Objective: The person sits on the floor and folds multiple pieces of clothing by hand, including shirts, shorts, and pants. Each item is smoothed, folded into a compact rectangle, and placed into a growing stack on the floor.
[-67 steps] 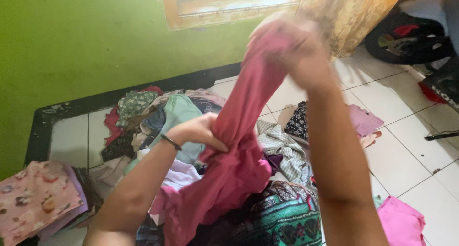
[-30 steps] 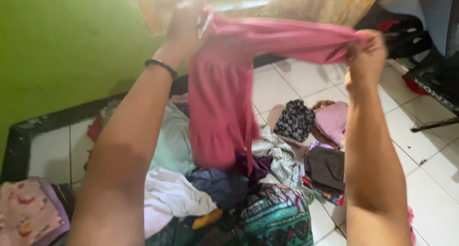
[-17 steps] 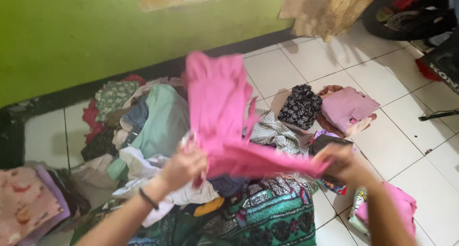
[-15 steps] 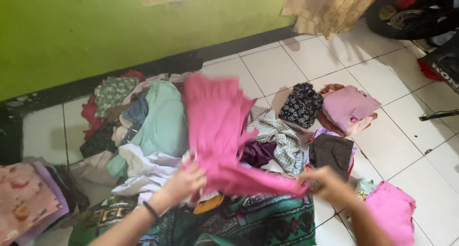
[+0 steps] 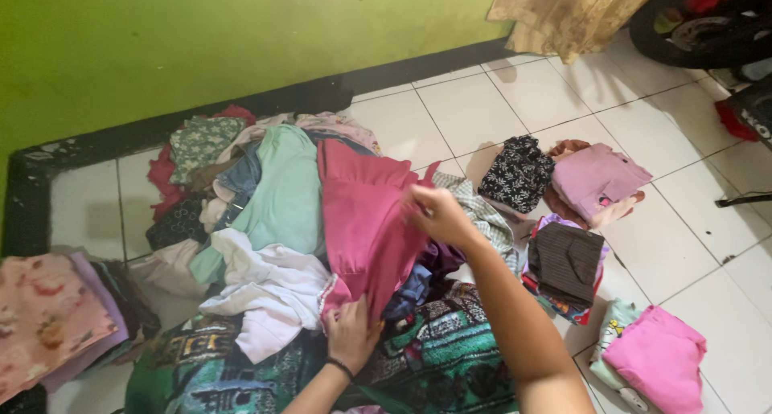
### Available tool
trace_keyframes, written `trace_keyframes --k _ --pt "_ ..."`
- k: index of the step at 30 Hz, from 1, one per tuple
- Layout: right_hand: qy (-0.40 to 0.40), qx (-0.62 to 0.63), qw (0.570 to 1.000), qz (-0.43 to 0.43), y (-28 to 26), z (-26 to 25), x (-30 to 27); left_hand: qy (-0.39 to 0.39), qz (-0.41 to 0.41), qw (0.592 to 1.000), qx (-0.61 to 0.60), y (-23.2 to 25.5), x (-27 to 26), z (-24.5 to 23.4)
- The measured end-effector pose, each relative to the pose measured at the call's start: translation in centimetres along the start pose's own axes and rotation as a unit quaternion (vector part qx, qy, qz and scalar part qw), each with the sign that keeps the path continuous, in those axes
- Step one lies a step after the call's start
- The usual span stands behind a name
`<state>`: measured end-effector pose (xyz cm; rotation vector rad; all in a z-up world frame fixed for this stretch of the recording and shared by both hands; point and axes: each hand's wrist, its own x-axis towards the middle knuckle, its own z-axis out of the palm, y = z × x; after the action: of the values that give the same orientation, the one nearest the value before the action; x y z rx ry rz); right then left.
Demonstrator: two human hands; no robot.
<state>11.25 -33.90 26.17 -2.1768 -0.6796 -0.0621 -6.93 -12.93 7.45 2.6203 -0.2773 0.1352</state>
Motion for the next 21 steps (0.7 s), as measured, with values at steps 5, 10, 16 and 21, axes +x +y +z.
trace_keyframes --k 5,10,16,21 --pt "0.151 -0.091 0.983 -0.049 1.0 5.7 3.8 -0.009 -0.06 0.994 0.094 -0.9 0.2 -1.3" --pt "0.016 -0.147 0.984 -0.1 -0.1 10.5 -3.4 -0.066 -0.078 0.979 0.174 -0.3 0.7 -5.0" --pt "-0.107 -0.158 0.982 0.005 0.4 12.2 -9.5 0.004 0.074 0.992 0.106 -2.1 0.3 -3.8" --pt "-0.153 -0.204 0.96 -0.115 -0.4 11.6 -8.6 0.045 0.086 0.991 0.091 -3.7 -0.9 -0.4"
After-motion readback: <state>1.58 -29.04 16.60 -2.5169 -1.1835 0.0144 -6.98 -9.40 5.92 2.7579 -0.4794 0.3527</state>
